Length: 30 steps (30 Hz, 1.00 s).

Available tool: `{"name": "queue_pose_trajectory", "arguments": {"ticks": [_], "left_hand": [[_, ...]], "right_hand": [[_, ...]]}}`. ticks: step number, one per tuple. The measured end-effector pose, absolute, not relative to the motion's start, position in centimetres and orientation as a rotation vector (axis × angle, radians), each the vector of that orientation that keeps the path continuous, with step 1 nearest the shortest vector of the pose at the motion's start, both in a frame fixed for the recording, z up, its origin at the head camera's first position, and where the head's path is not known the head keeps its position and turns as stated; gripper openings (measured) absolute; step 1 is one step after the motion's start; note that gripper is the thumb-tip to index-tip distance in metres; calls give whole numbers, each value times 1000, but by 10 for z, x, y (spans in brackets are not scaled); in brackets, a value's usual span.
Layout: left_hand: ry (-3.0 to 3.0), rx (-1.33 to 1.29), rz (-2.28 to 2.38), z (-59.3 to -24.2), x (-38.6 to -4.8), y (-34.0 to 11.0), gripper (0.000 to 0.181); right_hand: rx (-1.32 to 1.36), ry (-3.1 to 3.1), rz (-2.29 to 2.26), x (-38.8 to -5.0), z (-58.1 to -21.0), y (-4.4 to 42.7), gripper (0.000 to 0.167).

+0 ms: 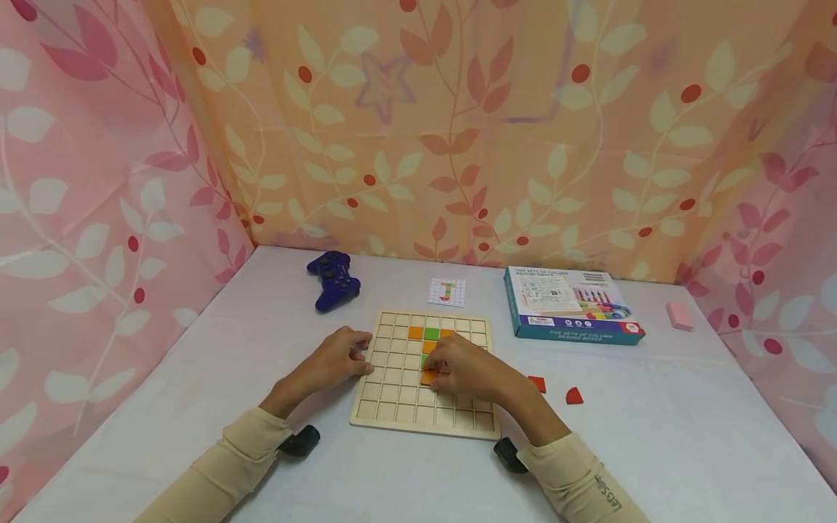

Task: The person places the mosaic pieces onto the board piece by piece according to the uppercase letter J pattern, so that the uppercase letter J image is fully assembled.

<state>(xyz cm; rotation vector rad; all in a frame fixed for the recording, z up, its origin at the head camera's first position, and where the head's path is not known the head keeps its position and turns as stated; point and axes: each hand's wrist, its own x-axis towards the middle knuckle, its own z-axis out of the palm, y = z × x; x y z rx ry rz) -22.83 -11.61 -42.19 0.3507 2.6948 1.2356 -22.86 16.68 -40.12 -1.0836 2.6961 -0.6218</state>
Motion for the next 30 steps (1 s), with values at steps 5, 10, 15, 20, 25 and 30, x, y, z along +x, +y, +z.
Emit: {"name": "queue_pose_trajectory", "arguments": {"ticks": [5, 10, 15, 20, 25, 30], "left_hand": [[2692, 365, 1236, -423, -229, -116, 63], [2684, 366, 1242, -423, -229, -114, 63], [2685, 361, 1244, -423, -229, -114, 63], [2690, 361, 1241, -423, -229, -114, 63], [2687, 357, 1242, -424, -229, -115, 64], [2690, 353, 1237, -425, -229, -116, 63]], "right_hand": [[-1062, 2685, -635, -227, -400, 166, 24], [-1063, 2671, -640, -227, -400, 170, 25], [-1004, 2677, -666, -224, -398, 184, 26], [-912, 2694, -700, -221, -397, 204, 27], [-772, 2706, -743, -217, -395, 228, 31], [-672, 2750, -732, -213, -394, 253, 35]]}}
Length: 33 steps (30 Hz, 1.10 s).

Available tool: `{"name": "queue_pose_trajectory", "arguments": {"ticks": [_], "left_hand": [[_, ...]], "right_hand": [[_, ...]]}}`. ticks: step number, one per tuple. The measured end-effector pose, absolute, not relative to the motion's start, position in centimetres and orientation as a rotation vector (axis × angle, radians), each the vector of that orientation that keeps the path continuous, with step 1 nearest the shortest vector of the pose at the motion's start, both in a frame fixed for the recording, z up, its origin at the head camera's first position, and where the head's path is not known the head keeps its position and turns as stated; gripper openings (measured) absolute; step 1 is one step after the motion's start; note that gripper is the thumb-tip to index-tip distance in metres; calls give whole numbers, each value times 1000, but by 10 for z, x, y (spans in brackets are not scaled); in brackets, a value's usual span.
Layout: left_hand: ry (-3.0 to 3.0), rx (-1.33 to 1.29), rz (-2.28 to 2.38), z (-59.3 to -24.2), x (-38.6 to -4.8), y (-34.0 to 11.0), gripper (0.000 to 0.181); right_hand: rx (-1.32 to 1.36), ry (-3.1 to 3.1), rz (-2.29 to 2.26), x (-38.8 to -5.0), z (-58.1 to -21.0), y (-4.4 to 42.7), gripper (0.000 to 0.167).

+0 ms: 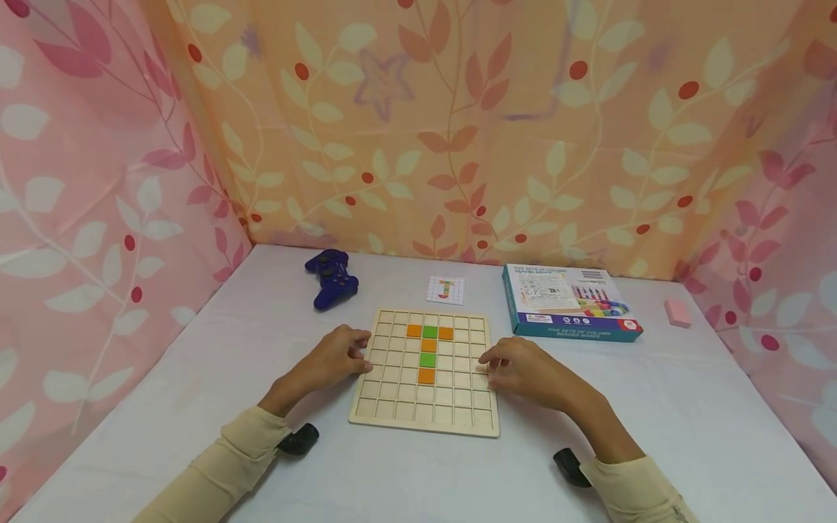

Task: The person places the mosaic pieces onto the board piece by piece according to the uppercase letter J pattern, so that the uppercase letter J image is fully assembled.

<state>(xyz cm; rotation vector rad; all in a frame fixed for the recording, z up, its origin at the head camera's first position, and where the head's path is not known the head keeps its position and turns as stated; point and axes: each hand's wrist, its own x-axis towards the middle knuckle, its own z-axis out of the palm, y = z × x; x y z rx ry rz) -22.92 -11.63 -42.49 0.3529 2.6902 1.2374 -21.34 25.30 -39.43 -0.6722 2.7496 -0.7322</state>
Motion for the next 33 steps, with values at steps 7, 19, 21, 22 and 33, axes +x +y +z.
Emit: {"name": "queue_pose_trajectory", "arguments": {"ticks": [7, 19, 21, 22, 33], "left_hand": [[2691, 350, 1237, -425, -230, -117, 64], [2701, 363, 1226, -425, -230, -117, 62], [2699, 361, 1227, -425, -230, -117, 62], [2697, 358, 1228, -426, -230, -117, 62], [2691, 372, 1242, -425, -230, -118, 62]], "right_hand": [[-678, 2819, -718, -207, -397, 286, 33], [-597, 2857, -684, -199, -399, 323, 38], [-604, 2866, -677, -199, -400, 325, 38], [-607, 2870, -672, -199, -401, 326, 37], [-597, 2850, -712, -201, -402, 325, 32]]}}
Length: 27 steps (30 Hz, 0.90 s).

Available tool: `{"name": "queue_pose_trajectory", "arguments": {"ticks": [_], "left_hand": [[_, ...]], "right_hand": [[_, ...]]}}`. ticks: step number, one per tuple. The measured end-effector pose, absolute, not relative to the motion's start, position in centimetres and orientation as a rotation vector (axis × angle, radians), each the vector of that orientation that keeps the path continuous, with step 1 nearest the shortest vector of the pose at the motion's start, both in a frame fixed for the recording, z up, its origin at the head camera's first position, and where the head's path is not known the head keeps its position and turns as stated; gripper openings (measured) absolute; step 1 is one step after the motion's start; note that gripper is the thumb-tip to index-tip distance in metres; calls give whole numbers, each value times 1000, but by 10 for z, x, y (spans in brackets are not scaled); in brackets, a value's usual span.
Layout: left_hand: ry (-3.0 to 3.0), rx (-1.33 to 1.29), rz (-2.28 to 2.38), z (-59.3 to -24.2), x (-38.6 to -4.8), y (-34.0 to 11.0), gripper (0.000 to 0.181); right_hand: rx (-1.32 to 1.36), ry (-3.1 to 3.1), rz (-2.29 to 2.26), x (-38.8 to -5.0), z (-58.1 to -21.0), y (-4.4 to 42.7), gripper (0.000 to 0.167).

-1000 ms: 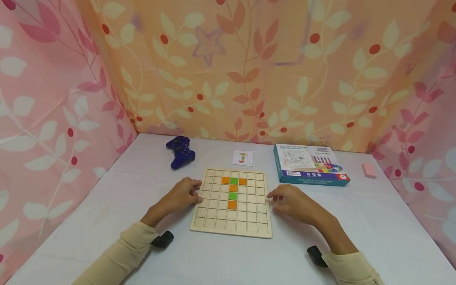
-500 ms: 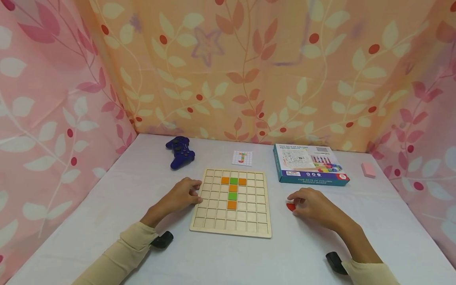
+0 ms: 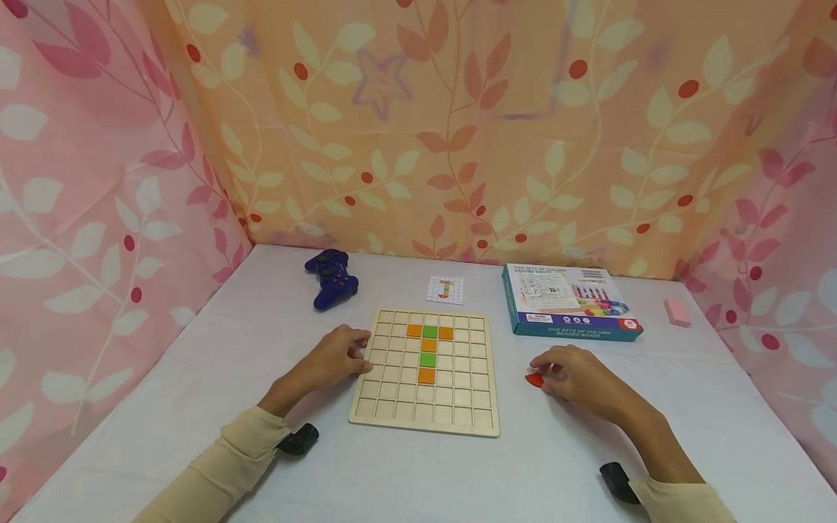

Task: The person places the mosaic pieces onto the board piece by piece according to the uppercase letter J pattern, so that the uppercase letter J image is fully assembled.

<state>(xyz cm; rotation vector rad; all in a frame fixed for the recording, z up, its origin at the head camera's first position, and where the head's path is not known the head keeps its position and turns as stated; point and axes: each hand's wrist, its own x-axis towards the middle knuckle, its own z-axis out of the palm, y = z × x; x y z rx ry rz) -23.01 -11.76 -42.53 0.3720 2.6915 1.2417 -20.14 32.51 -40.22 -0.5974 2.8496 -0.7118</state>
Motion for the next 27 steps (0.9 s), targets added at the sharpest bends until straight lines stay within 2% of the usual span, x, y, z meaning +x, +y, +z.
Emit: {"name": "queue_pose_trajectory", "arguments": {"ticks": [10, 27], "left_hand": [[2711, 395, 1229, -424, -229, -118, 63], [2706, 383, 1235, -424, -229, -118, 63]], "right_hand": [[-554, 2840, -698, -204, -403, 317, 34], [-627, 2886, -600, -205, -405, 310, 20]]}}
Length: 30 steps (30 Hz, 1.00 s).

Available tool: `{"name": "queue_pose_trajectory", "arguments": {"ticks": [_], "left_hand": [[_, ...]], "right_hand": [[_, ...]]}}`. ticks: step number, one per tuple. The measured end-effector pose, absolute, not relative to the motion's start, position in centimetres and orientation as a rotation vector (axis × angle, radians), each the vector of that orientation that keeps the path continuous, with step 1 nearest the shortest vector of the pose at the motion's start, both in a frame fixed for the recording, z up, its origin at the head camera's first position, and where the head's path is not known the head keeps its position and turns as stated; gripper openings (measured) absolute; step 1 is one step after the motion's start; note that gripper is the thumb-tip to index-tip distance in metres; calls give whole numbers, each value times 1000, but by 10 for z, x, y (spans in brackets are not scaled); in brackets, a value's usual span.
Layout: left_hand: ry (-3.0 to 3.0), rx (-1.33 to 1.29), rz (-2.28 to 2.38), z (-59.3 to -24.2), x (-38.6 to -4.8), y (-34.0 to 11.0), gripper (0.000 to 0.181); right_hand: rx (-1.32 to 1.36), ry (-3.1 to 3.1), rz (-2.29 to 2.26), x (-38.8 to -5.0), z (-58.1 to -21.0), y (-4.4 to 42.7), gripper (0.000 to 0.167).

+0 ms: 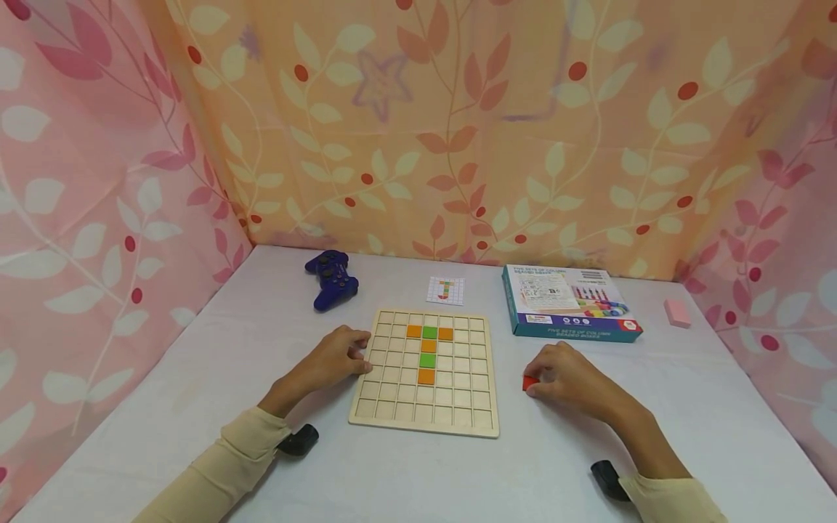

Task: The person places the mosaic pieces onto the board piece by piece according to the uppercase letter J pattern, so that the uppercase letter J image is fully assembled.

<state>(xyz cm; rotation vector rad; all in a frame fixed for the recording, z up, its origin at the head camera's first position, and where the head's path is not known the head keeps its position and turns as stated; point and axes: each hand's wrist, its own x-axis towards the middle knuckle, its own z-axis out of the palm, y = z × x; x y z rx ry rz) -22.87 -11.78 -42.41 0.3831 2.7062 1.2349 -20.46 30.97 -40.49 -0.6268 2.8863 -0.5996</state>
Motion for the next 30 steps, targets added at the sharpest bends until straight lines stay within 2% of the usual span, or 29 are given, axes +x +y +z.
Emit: {"name": "queue_pose_trajectory", "arguments": {"ticks": [9, 18, 30], "left_hand": [[2706, 380, 1240, -424, -227, -117, 62], [2705, 395, 1236, -424, -228, -118, 60], [2705, 377, 1225, -424, -229, -118, 60]], "right_hand": [[-766, 2867, -607, -212, -402, 292, 19], [-798, 2782, -684, -217, -396, 256, 27], [-1016, 2699, -615, -222, -400, 213, 23]]}}
